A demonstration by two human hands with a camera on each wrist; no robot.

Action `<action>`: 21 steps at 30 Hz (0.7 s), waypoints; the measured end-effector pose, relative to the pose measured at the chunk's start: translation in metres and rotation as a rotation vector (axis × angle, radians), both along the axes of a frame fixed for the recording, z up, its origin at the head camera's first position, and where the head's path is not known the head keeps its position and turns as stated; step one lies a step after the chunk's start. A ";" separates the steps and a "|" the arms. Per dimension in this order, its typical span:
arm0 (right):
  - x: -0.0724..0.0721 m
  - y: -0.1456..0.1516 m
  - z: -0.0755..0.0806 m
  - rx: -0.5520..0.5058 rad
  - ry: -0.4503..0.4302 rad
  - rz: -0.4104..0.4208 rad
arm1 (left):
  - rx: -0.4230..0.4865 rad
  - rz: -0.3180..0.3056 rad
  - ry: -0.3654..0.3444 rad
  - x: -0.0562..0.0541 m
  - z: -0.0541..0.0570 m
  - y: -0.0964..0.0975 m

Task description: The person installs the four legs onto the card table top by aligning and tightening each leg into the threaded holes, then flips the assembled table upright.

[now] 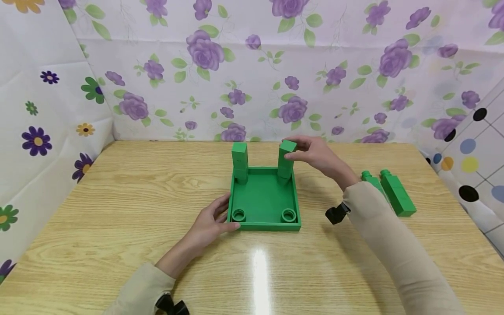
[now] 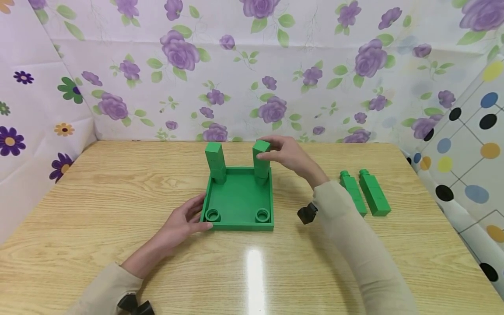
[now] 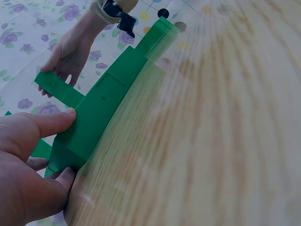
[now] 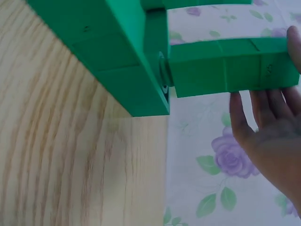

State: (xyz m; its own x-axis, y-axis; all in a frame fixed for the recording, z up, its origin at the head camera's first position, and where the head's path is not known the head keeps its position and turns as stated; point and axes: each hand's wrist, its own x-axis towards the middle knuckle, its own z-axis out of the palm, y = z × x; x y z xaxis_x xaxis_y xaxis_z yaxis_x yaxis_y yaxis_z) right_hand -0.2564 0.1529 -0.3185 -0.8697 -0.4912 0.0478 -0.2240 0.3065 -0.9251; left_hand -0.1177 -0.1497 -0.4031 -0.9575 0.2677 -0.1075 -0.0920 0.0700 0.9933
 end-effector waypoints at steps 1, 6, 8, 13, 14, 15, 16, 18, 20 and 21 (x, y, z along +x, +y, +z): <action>0.001 -0.001 0.000 0.027 0.028 -0.030 | 0.001 0.000 0.000 0.000 0.000 0.000; 0.004 -0.009 -0.001 0.149 0.177 -0.178 | -0.005 0.002 0.003 -0.001 0.000 0.001; 0.006 -0.012 -0.002 0.178 0.230 -0.225 | -0.010 0.003 0.007 -0.001 0.000 0.000; 0.008 -0.018 -0.004 0.198 0.294 -0.279 | -0.017 0.008 0.005 -0.001 0.000 0.000; 0.008 -0.018 -0.004 0.201 0.297 -0.282 | -0.019 0.010 0.004 -0.001 0.000 0.000; 0.008 -0.019 -0.005 0.202 0.295 -0.284 | -0.019 0.012 0.001 0.000 0.000 0.000; 0.009 -0.019 -0.005 0.202 0.292 -0.285 | -0.021 0.013 0.002 0.000 0.000 0.000; 0.009 -0.019 -0.006 0.198 0.283 -0.276 | -0.025 0.015 0.000 0.000 -0.001 0.000; 0.010 -0.017 -0.008 0.191 0.268 -0.258 | -0.027 0.014 -0.001 0.000 -0.001 0.000; 0.010 -0.015 -0.008 0.177 0.251 -0.241 | -0.028 0.013 -0.001 0.000 -0.001 0.000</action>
